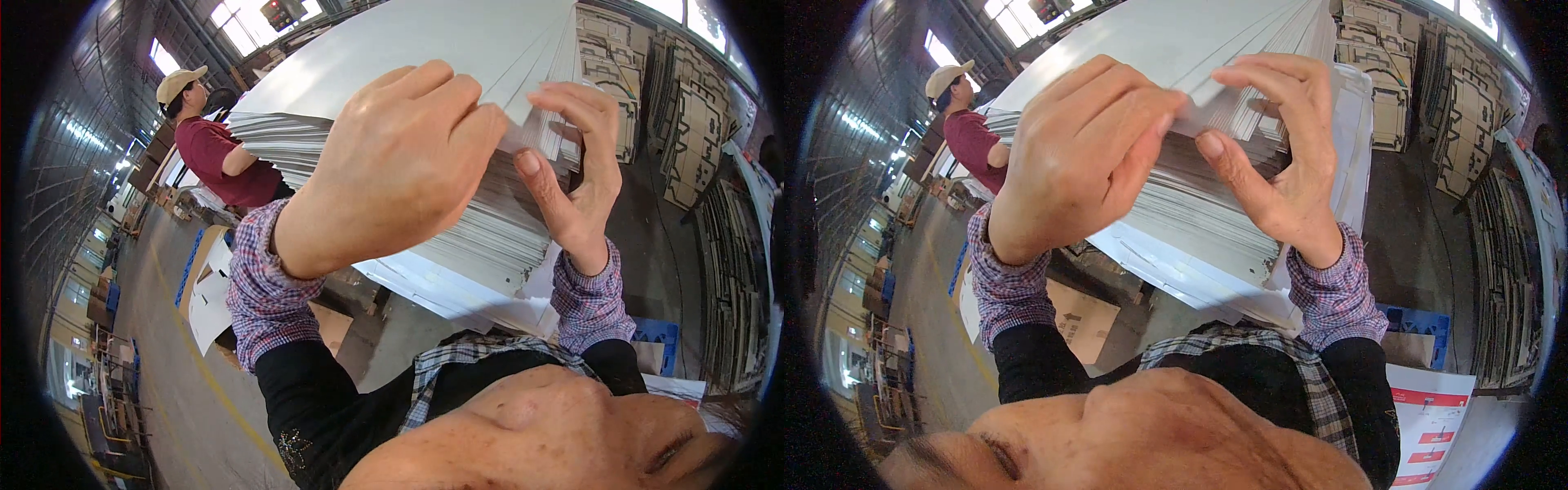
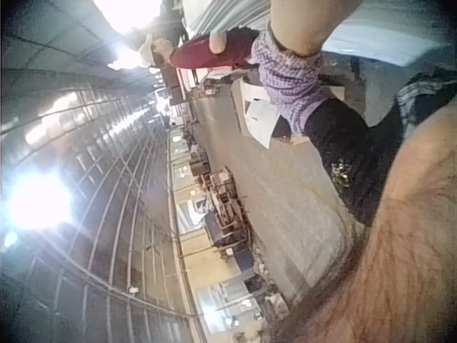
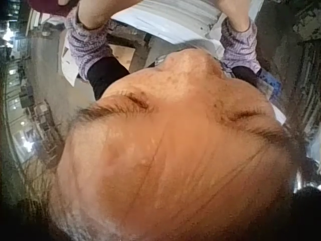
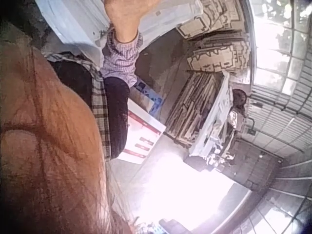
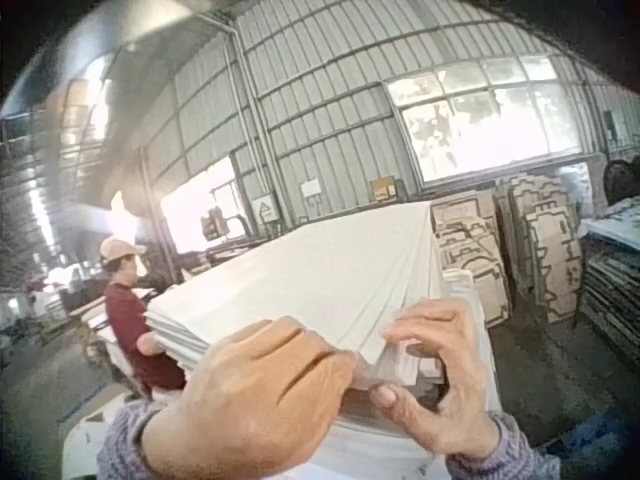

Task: Counting individual white large paper sheets from a big stack in a paper processing mill facility.

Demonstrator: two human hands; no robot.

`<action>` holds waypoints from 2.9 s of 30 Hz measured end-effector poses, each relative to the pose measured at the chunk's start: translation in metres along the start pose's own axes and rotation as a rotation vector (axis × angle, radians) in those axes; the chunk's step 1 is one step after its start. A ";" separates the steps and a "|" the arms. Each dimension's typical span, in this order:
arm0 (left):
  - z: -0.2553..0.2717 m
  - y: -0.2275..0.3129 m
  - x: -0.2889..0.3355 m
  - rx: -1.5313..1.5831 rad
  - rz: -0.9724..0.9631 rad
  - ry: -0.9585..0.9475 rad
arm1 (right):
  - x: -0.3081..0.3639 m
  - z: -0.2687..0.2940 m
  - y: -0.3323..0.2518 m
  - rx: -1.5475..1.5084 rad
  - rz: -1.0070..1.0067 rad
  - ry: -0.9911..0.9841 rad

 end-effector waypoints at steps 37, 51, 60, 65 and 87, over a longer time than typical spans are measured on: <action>0.001 0.008 -0.010 -0.174 -0.006 0.012 | 0.003 0.004 0.002 0.077 0.060 -0.005; 0.004 0.011 -0.018 -0.318 -0.047 0.100 | 0.002 0.002 0.006 -0.016 0.066 0.064; -0.025 0.005 -0.022 -0.266 -0.084 0.119 | 0.002 -0.003 0.005 0.107 0.258 -0.036; -0.020 -0.002 -0.009 -0.252 -0.055 0.050 | 0.003 -0.001 0.007 0.123 0.241 -0.049; -0.010 0.000 -0.015 -0.247 -0.023 0.123 | 0.001 0.002 0.007 -0.036 0.154 0.074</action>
Point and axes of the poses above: each hand's wrist, its own x-axis away from the middle knuckle, its own z-axis out of the back of the hand, y = z × x, the point moved 4 cm from there along -x, towards the middle knuckle, and after that the axes turned 10 degrees about y, right-handed, at the moved point
